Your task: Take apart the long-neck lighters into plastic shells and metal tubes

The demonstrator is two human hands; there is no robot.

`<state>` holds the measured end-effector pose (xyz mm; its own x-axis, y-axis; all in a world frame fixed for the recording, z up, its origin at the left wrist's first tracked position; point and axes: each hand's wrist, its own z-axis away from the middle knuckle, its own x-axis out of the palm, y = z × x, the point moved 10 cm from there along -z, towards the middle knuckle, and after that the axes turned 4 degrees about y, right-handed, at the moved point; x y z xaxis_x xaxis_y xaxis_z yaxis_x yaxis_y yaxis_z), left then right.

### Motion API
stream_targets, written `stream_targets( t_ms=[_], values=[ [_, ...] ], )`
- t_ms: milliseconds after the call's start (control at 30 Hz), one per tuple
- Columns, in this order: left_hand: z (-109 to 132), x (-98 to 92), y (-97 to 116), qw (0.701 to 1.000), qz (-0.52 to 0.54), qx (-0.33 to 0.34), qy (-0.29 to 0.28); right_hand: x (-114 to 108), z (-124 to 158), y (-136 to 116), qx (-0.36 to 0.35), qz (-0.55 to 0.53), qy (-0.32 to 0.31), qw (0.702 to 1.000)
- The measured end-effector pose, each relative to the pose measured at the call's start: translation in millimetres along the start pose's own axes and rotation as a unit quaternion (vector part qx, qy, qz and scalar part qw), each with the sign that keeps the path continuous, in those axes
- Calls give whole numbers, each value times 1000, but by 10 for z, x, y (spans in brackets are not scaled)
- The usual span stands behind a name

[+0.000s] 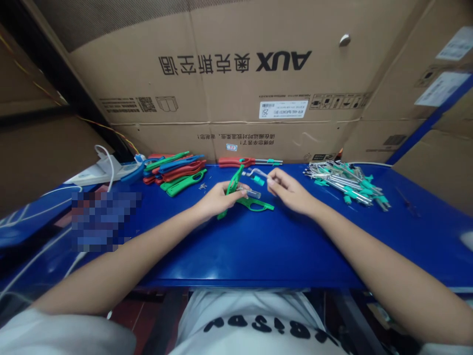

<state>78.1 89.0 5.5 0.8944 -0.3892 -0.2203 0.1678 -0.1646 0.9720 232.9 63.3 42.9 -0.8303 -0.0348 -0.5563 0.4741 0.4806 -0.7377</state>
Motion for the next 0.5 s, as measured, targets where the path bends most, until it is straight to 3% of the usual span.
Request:
stream_targets(
  t_ms=[67, 167, 400, 500],
  values=[
    [30, 110, -121, 996, 72, -47, -11, 152, 33, -20, 13, 71, -23, 997],
    [54, 157, -195, 989, 125, -73, -15, 213, 65, -68, 7, 181, -19, 983],
    [74, 201, -139, 992, 90, -71, -50, 274, 74, -102, -54, 271, -58, 959],
    [37, 92, -119, 998, 41, -47, -26, 197, 56, -54, -53, 316, -64, 945]
  ],
)
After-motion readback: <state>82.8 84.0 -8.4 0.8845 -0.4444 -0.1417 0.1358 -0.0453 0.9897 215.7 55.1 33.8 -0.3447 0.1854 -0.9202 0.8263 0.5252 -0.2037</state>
